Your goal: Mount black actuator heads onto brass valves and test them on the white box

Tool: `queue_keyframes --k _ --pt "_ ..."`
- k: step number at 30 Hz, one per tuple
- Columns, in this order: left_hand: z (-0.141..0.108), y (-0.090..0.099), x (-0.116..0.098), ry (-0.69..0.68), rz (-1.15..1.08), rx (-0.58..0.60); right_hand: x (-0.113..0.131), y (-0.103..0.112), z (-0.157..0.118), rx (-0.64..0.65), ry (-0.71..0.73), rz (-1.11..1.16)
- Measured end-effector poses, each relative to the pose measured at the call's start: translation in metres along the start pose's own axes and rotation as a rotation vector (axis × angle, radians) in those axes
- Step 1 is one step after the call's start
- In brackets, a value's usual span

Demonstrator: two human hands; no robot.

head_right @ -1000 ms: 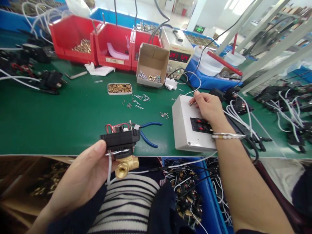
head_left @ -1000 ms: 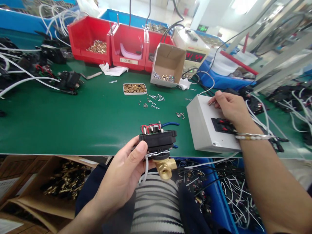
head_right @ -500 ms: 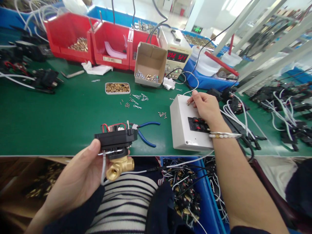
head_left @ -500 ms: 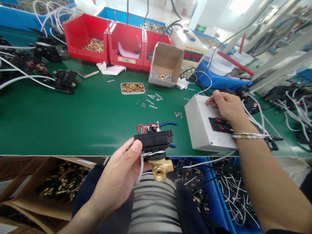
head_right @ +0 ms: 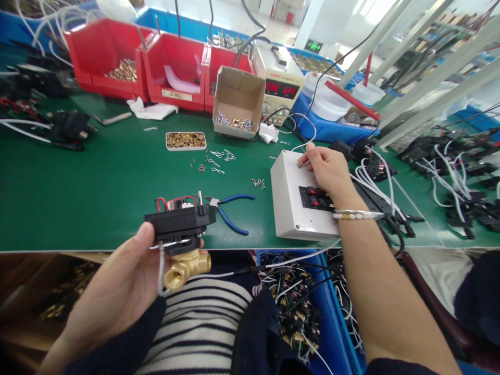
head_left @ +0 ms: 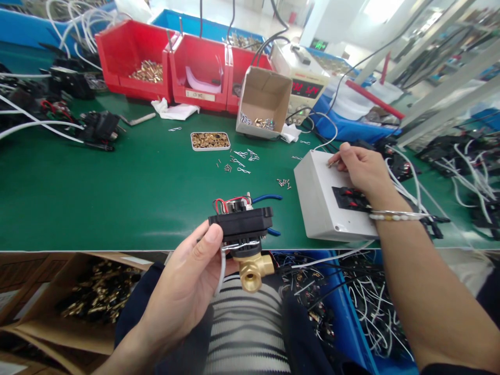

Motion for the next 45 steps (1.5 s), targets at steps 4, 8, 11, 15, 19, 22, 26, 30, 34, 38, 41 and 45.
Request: queue_keyframes --k 4,8,11,15,19,22,26,30,34,38,41,45 --pt "0.002 0.001 -0.001 -0.067 0.029 -0.044 -0.001 -0.001 0.002 -0.017 -0.002 0.002" --pt "0.004 0.001 -0.003 0.009 -0.051 -0.070 -0.004 -0.001 0.002 -0.023 -0.001 0.008" --pt "0.004 0.000 -0.004 0.071 -0.121 -0.057 -0.007 -0.001 0.004 -0.022 0.012 0.026" --pt "0.005 -0.003 -0.005 0.081 -0.154 -0.025 -0.012 -0.004 0.008 -0.017 0.033 0.067" --pt "0.002 -0.005 -0.007 0.099 -0.151 0.020 -0.014 -0.005 0.010 -0.011 0.059 0.102" --pt "0.000 -0.005 -0.008 0.108 -0.158 0.050 -0.014 -0.005 0.008 -0.015 0.095 0.115" --pt "-0.002 -0.004 -0.008 0.119 -0.166 0.064 -0.013 -0.004 0.006 0.000 0.143 0.139" --pt "-0.002 0.000 -0.007 0.129 -0.162 0.083 -0.014 -0.004 0.007 0.016 0.148 0.145" --pt "-0.002 0.004 -0.006 0.175 -0.197 0.137 -0.014 -0.005 0.008 0.012 0.120 0.143" --pt "-0.003 0.007 -0.007 0.183 -0.198 0.141 -0.011 -0.005 0.007 0.006 0.096 0.138" --pt "-0.004 0.006 -0.007 0.188 -0.190 0.128 -0.009 -0.004 0.006 0.003 0.084 0.134" --pt "-0.004 0.003 -0.006 0.170 -0.168 0.093 -0.008 -0.003 0.005 -0.001 0.082 0.126"
Point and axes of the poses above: each hand's wrist, its own z-axis towards the middle knuckle, its own y-axis out of the back of the hand, x = y × z, the point moved 1 cm from there along z, towards the middle knuckle, and after that the axes turned 7 degrees about -z, right-handed, at the moved point
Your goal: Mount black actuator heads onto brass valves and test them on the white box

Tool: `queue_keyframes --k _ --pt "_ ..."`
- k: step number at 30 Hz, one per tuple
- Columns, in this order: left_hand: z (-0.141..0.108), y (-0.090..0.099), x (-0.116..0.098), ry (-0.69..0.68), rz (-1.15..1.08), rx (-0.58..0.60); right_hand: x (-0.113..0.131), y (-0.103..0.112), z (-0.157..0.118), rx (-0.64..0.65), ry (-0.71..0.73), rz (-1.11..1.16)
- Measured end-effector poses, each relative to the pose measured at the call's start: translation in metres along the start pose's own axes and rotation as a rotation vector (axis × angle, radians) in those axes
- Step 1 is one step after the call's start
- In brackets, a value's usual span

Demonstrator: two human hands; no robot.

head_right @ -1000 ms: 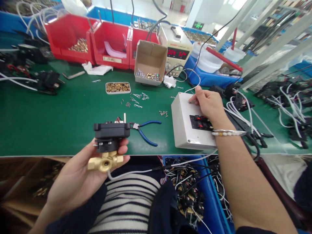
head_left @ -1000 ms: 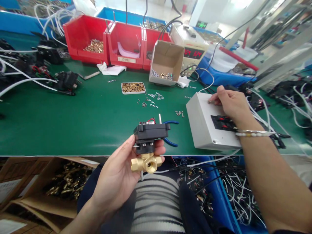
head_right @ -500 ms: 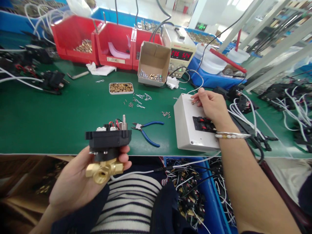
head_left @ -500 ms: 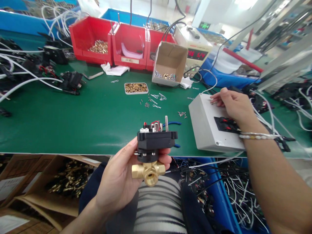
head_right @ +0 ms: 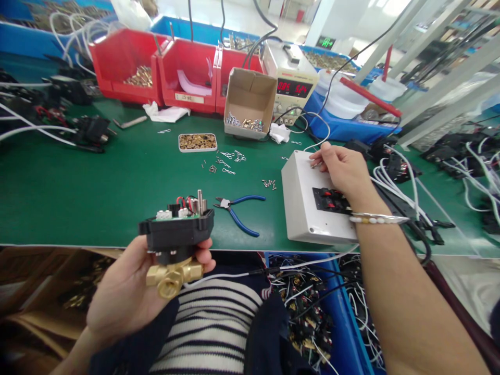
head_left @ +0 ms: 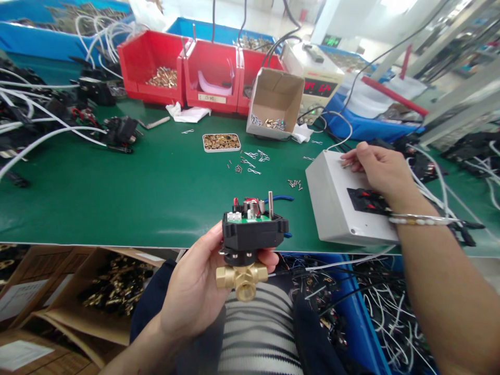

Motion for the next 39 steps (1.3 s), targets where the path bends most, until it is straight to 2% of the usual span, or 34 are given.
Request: queue_keyframes --k 7,12,17,24,32,39 --pt "0.0013 -0.0030 0.0016 -0.044 0.035 -0.018 0.0023 -0.0005 0.0003 0.002 0.007 -0.013" --pt "0.0008 -0.0046 0.0047 -0.121 0.080 -0.073 0.0013 -0.0007 0.0004 0.004 0.005 -0.030" --pt "0.0017 -0.0023 0.0067 -0.159 0.123 -0.034 0.0004 0.0003 -0.0007 -0.002 -0.016 -0.065" --pt "0.0024 0.0016 0.0060 -0.202 0.181 -0.055 0.0002 0.0011 0.0001 -0.008 -0.003 -0.083" --pt "0.0045 0.0007 0.0090 -0.247 0.167 0.019 0.0034 -0.0003 -0.0018 -0.006 -0.030 -0.086" --pt "-0.0022 -0.0067 0.0039 -0.098 0.065 -0.014 0.0078 0.0007 -0.0039 -0.013 -0.056 -0.078"
Point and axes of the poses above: each hand's wrist, its own z-axis towards the middle knuckle, its own y-axis out of the back of the hand, x = y × z, the point moved 1 cm from there along z, towards the middle knuckle, and after that the axes turned 7 degrees about -z, right-handed, at the moved point
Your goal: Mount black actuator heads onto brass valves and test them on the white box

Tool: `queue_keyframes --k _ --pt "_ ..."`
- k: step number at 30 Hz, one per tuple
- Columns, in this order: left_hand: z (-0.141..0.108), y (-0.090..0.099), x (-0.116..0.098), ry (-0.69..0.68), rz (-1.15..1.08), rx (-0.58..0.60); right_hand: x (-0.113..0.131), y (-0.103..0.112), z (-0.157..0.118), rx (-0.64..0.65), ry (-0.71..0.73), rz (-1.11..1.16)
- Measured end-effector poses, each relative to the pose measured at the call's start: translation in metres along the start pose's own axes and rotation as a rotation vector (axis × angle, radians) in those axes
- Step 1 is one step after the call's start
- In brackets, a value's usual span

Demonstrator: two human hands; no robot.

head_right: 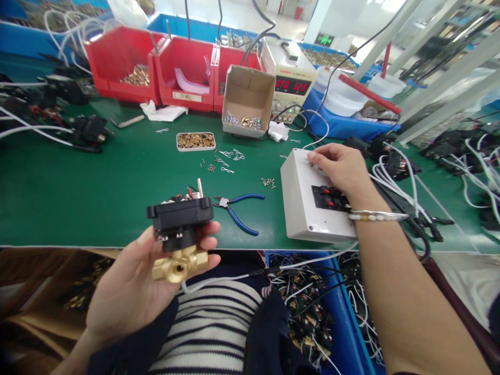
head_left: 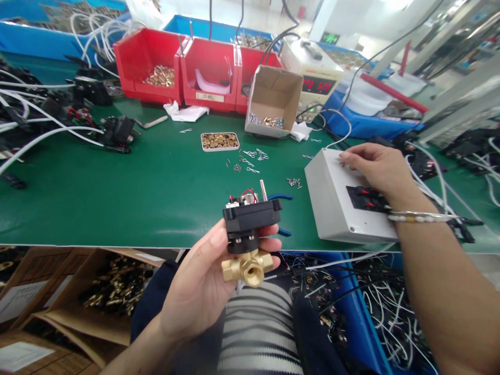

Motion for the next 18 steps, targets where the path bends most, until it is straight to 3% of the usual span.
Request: queue_keyframes --k 18 --pt "-0.0015 -0.0020 -0.0038 0.028 -0.032 -0.001 -0.0022 0.0004 0.0015 -0.005 0.000 0.004"
Point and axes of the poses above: each hand's wrist, its own z-axis towards the middle knuckle, its own y-axis out of the back of the hand, x = y × z, the point moved 1 cm from there along z, towards the middle knuckle, and after that the axes turned 7 degrees about -z, right-handed, at the moved point
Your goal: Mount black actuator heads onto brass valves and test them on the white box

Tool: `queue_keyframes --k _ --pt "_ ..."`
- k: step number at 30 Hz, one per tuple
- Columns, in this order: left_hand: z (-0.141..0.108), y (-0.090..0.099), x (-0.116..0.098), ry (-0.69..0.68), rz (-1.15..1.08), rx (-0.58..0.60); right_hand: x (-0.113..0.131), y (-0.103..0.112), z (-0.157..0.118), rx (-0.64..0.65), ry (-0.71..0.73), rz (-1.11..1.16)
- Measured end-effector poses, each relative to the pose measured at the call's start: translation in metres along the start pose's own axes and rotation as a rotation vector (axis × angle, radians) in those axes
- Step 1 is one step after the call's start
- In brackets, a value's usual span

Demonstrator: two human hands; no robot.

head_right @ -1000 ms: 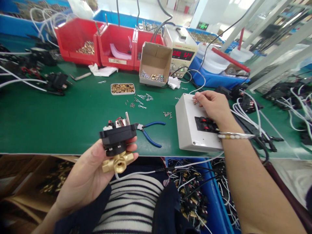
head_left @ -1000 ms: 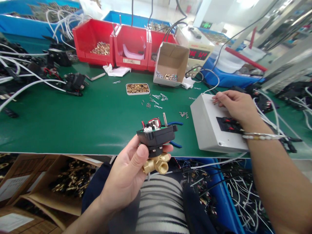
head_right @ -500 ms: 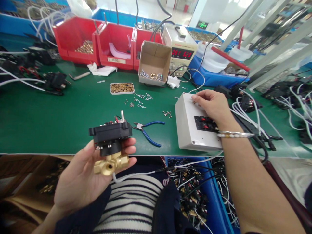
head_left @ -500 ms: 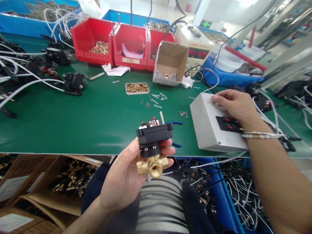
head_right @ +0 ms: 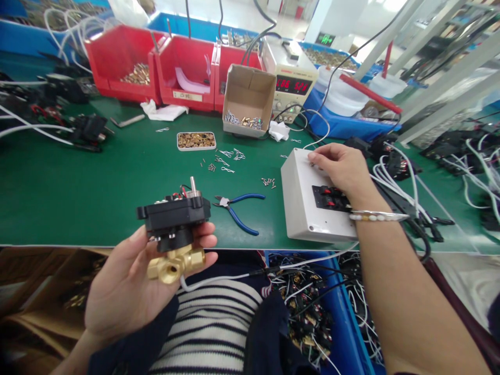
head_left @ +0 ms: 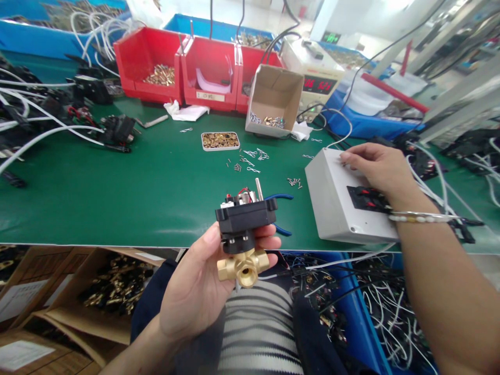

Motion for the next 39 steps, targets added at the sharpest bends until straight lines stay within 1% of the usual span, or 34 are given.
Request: queue_keyframes --k 10,13,15,17,19,20,23,25,27,32,37,39 --pt "-0.002 -0.003 0.000 -0.027 0.002 -0.014 0.002 0.000 -0.002 0.009 -0.031 -0.023" --pt "-0.001 -0.002 0.000 -0.042 0.004 -0.011 0.004 0.000 -0.002 0.010 -0.041 -0.033" --pt "0.001 0.000 0.000 -0.028 -0.023 0.000 0.004 0.000 -0.002 0.009 -0.048 -0.041" --pt "0.005 0.004 0.000 0.036 -0.096 0.037 0.004 0.000 -0.001 0.012 -0.051 -0.052" --pt "0.007 0.007 0.001 0.115 -0.186 0.121 0.004 0.000 -0.002 0.014 -0.049 -0.067" --pt "0.008 0.009 0.001 0.133 -0.224 0.168 0.004 0.000 -0.002 0.015 -0.046 -0.077" --pt "0.008 0.014 0.000 0.101 -0.290 0.281 0.006 0.000 -0.004 0.022 -0.033 -0.104" --pt "0.008 0.016 0.001 0.076 -0.304 0.302 0.007 0.001 -0.005 0.033 -0.024 -0.118" --pt "0.008 0.016 0.002 0.067 -0.293 0.298 0.007 0.000 -0.004 0.048 -0.017 -0.130" --pt "0.010 0.018 0.004 0.038 -0.231 0.217 0.003 -0.002 0.002 0.047 0.002 -0.165" --pt "0.010 0.017 0.002 0.022 -0.212 0.206 0.003 -0.001 0.000 -0.007 -0.001 -0.182" --pt "0.010 0.016 0.001 0.012 -0.224 0.204 0.002 -0.001 -0.001 -0.055 0.003 -0.168"
Point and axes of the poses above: each hand's wrist, its own z-axis towards the middle knuckle, its own y-axis out of the back of the hand, x = y × z, the point moved 1 cm from there along z, towards the middle knuckle, and after that the axes turned 7 degrees about -z, right-handed, at the moved point
